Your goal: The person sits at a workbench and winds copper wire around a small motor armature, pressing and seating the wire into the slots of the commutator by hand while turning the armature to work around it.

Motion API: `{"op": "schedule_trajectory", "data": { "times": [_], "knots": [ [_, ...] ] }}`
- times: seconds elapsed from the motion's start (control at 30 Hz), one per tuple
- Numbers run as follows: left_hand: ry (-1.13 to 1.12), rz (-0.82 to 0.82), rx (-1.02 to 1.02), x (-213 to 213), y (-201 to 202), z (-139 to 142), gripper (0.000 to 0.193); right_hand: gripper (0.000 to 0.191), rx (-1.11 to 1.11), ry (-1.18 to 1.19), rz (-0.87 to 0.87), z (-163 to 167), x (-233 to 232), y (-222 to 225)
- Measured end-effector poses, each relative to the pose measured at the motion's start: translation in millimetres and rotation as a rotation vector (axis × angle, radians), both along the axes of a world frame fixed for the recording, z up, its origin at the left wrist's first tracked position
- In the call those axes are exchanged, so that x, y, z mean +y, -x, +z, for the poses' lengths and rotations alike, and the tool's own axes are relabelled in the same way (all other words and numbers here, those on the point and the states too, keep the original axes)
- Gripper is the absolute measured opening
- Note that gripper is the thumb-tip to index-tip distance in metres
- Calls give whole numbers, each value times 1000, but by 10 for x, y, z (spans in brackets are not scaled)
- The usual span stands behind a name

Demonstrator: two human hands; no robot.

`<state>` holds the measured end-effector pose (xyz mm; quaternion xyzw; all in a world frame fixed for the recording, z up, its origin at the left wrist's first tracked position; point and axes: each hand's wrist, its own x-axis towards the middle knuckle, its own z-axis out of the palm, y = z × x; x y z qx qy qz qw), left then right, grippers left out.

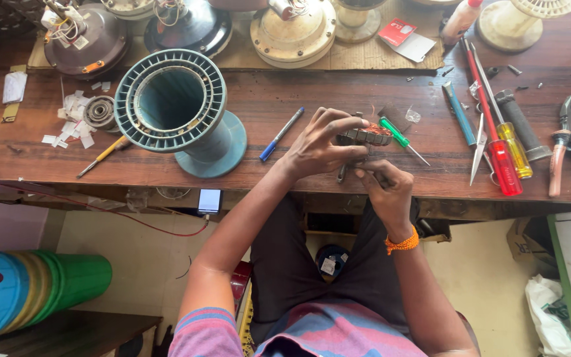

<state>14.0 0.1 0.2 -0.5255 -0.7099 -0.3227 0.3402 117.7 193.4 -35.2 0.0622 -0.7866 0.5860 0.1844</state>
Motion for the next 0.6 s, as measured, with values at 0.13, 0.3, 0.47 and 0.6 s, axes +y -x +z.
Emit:
{"op": "schedule_trajectory", "data": {
  "times": [0.13, 0.3, 0.47, 0.6],
  "knots": [
    [-72, -9, -54, -24, -30, -60, 22, 7, -7, -27, -1, 161, 71, -5],
    [-159, 19, -206, 9, -74, -113, 18, 8, 53, -101, -10, 565, 77, 112],
    [-197, 60, -240, 72, -127, -104, 18, 7, -22, -295, -50, 931, -9, 395],
    [-204, 71, -233, 60, -161, -67, 18, 8, -37, -362, 25, 1053, -39, 582]
  ]
}}
